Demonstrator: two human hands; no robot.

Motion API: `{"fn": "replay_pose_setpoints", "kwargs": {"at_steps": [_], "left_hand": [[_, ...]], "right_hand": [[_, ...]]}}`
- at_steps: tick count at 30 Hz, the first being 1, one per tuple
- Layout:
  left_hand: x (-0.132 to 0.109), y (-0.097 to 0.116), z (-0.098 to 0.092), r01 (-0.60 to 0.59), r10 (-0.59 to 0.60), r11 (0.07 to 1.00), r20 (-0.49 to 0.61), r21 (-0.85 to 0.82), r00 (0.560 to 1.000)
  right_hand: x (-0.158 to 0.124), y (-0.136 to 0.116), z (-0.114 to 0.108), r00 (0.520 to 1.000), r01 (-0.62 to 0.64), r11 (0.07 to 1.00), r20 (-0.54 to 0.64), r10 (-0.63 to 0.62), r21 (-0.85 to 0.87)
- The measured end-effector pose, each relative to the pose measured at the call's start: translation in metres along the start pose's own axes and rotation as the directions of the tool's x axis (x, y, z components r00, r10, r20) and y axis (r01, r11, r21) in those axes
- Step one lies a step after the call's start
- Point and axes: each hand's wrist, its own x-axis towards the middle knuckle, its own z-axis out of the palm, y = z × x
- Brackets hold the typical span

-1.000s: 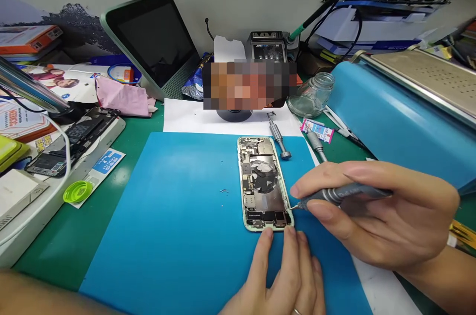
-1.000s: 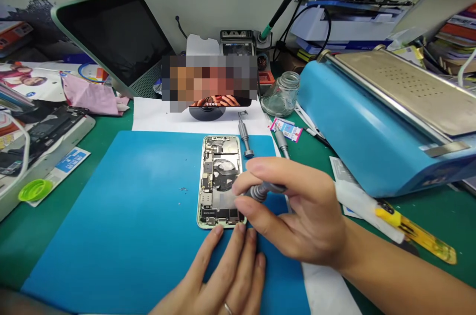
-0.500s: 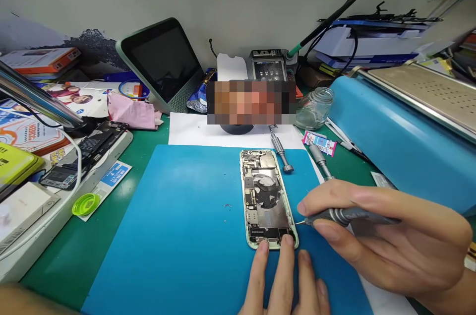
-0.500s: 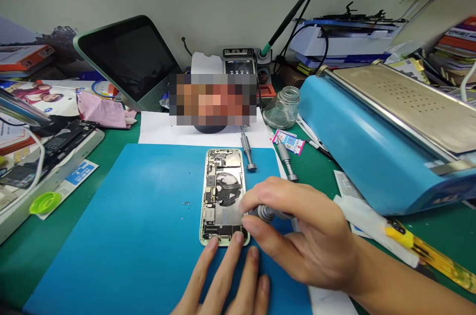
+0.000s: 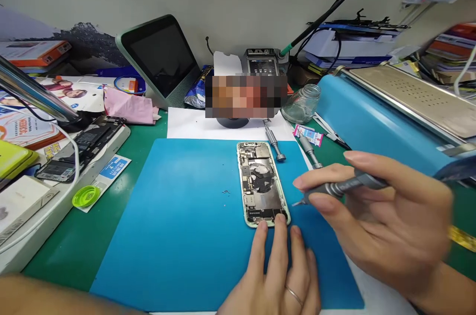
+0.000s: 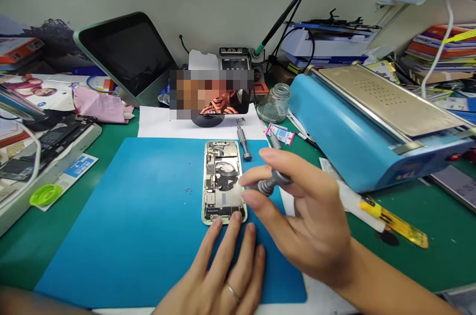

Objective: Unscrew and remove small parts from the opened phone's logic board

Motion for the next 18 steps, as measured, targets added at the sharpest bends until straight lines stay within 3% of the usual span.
{"fn": "replay_pose_setpoints", "kwargs": {"at_steps": [3,6,9,18], "left_hand": [[0.000,-0.001,0.000,-0.028,0.029,0.999,0.019,-0.018,0.999],[0.000,-0.003,-0.002,-0.021,0.022,0.999,0.031,-0.041,0.999],[0.000,-0.004,-0.004,-0.031,0.032,0.998,0.026,-0.058,0.999],[0.000,-0.003,-0.005,-0.025,0.027,0.998,0.030,-0.063,0.999]], "right_hand": [[-0.014,0.017,0.008,0.993,0.103,0.994,-0.058,-0.101,0.039],[-0.020,0.027,0.008,0.992,0.123,0.989,-0.003,-0.123,0.080],[-0.021,0.028,0.006,0.985,0.158,0.987,0.056,-0.160,0.038],[-0.020,0.028,0.008,0.978,0.193,0.980,0.085,-0.189,-0.048]]}}
